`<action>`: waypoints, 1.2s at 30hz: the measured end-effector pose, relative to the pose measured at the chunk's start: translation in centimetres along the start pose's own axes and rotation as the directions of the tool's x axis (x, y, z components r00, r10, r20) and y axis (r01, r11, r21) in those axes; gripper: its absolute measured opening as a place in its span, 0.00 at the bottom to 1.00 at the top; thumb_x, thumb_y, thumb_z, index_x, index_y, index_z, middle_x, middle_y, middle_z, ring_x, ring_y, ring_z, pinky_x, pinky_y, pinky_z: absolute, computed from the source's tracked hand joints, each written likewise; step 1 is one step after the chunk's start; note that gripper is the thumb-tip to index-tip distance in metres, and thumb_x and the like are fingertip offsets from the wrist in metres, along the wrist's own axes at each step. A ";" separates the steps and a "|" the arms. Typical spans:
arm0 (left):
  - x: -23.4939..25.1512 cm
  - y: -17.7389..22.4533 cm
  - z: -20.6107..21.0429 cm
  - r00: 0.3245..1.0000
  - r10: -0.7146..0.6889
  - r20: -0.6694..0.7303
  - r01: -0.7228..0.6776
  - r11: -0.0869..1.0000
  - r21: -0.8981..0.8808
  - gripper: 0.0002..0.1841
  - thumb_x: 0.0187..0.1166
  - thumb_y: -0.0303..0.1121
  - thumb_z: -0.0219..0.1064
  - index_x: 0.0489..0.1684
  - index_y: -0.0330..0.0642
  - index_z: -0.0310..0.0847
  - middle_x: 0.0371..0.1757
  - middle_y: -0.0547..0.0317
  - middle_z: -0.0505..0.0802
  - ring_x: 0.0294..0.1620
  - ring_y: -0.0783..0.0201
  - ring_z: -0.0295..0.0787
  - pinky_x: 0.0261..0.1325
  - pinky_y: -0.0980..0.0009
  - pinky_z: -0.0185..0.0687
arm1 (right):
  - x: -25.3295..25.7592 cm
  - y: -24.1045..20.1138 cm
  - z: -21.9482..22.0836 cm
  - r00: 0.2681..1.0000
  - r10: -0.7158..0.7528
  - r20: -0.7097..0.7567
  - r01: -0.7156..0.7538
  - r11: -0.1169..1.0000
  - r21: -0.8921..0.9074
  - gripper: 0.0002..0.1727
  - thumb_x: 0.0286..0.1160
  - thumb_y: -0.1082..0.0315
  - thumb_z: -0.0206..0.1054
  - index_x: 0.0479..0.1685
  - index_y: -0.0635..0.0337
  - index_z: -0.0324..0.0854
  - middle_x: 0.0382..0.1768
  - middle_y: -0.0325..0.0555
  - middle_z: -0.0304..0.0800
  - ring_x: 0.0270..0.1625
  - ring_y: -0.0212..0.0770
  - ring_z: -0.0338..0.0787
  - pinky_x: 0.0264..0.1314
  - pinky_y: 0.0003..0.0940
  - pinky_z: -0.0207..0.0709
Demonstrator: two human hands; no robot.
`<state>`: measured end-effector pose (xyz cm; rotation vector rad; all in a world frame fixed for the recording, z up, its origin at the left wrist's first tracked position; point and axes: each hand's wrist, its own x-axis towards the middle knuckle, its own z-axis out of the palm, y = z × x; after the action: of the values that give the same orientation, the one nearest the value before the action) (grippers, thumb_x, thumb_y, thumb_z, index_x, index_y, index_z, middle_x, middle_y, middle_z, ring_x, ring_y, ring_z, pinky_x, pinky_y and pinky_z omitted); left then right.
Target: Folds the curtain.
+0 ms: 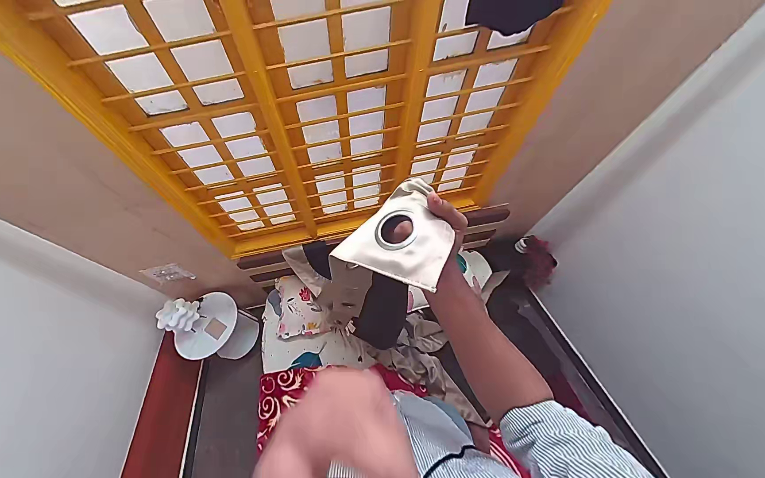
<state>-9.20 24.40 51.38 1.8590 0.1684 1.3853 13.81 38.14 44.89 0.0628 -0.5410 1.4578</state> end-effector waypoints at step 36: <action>3.6 -11.9 -9.8 0.946 -0.210 0.246 0.110 0.924 0.365 0.08 0.84 0.29 0.67 0.50 0.37 0.90 0.39 0.63 0.96 0.37 0.76 0.91 0.45 0.77 0.90 | 3.1 -2.5 -0.9 0.915 0.398 0.073 -0.112 0.422 -0.900 0.52 0.51 0.52 0.89 0.83 0.52 0.68 0.47 0.44 0.94 0.45 0.37 0.95 0.50 0.33 0.92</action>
<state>-12.16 39.41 47.13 2.2557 0.4359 1.0098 16.56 40.96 45.98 -0.7093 -1.5786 1.2886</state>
